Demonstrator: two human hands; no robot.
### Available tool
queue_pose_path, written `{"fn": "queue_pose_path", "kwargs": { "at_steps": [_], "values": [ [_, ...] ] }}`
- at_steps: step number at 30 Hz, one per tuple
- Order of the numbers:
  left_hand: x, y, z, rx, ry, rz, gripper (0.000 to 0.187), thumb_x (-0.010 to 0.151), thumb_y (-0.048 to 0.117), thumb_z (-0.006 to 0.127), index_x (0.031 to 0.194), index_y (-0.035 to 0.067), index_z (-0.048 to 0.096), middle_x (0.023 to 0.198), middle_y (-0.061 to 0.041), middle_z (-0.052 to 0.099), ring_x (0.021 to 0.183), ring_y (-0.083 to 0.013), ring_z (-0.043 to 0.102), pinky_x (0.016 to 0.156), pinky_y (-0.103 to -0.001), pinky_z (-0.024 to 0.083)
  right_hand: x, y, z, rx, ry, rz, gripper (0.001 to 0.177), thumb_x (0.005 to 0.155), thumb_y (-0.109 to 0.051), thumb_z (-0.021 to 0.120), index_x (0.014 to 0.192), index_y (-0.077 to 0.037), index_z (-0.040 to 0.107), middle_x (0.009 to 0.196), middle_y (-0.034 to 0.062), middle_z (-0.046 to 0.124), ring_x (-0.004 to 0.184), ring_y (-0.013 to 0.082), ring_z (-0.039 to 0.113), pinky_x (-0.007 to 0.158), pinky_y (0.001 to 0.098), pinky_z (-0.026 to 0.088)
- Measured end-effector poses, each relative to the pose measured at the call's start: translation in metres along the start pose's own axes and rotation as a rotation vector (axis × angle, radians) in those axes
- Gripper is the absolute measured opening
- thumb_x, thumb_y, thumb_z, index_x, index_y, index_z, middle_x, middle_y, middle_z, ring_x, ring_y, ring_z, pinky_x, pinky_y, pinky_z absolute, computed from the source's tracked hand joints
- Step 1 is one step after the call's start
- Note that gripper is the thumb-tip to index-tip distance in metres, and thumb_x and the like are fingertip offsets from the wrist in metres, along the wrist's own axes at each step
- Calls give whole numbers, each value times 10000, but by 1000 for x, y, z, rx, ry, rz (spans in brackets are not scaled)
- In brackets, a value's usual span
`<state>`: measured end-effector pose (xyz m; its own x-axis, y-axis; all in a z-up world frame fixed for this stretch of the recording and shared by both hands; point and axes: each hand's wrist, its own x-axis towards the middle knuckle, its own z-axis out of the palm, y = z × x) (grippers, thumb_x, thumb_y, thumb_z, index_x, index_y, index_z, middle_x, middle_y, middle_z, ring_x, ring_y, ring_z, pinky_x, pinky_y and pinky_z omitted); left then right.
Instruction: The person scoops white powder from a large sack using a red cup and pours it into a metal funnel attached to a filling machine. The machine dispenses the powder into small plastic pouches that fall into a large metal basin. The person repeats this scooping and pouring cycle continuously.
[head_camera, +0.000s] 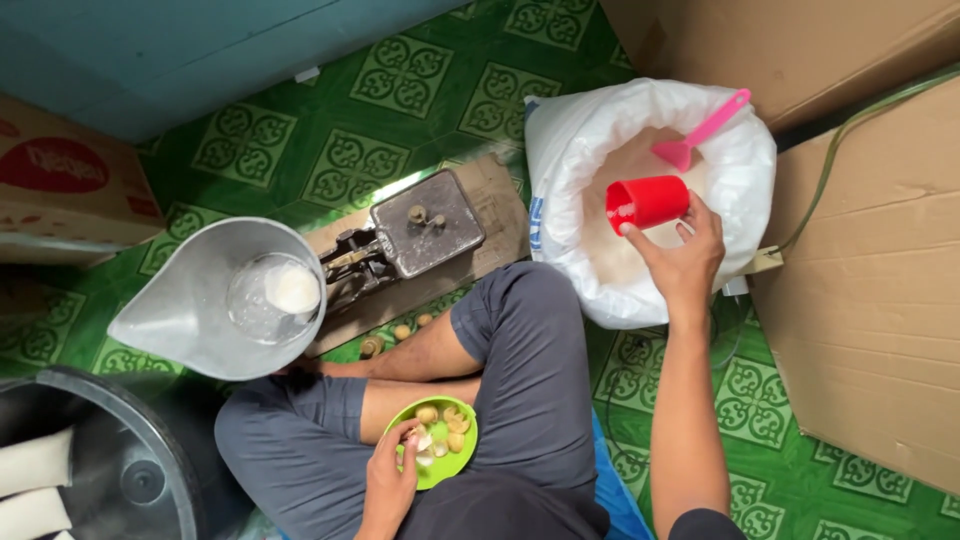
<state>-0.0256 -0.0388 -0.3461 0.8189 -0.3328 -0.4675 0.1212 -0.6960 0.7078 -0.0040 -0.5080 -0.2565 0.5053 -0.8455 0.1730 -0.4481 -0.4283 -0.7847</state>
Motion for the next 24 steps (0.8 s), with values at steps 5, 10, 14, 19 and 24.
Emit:
{"fn": "queue_pose_path", "kwargs": {
  "at_steps": [5,10,14,19,24],
  "values": [
    [2,0,6,39,-102,-59,377,996,363,352,1123,168,648,1107,-13,658,1089,-183,629,888,-311,467,3,17,13,-130,-40,-73,875,611,-223,952,1327,53,531,1149,229,534,1047,352,591,914,411,530],
    [7,-11,15,47,-58,-132,326,986,322,352,1052,202,648,1097,44,731,1000,-199,692,843,-317,467,3,32,35,-308,-177,54,956,600,-375,919,1347,13,466,1180,183,505,1096,379,543,875,454,487],
    [7,-33,24,54,-12,-23,316,992,280,349,1045,178,643,1104,14,705,1034,-202,648,891,-317,442,1,42,49,-330,-205,75,970,625,-420,890,1366,33,458,1213,206,497,1144,396,513,940,450,454],
    [0,-30,28,139,102,-11,311,994,336,335,944,224,621,937,25,670,812,-209,640,760,-326,452,2,48,57,-356,-227,112,942,605,-404,883,1349,-4,466,1187,201,489,1131,408,504,951,455,435],
    [2,-45,29,247,8,-70,323,984,383,315,871,242,582,849,63,661,806,-208,635,818,-320,409,3,32,50,-322,-316,212,888,629,-433,871,1321,-33,483,1187,178,497,1128,375,525,890,448,477]
  ]
}}
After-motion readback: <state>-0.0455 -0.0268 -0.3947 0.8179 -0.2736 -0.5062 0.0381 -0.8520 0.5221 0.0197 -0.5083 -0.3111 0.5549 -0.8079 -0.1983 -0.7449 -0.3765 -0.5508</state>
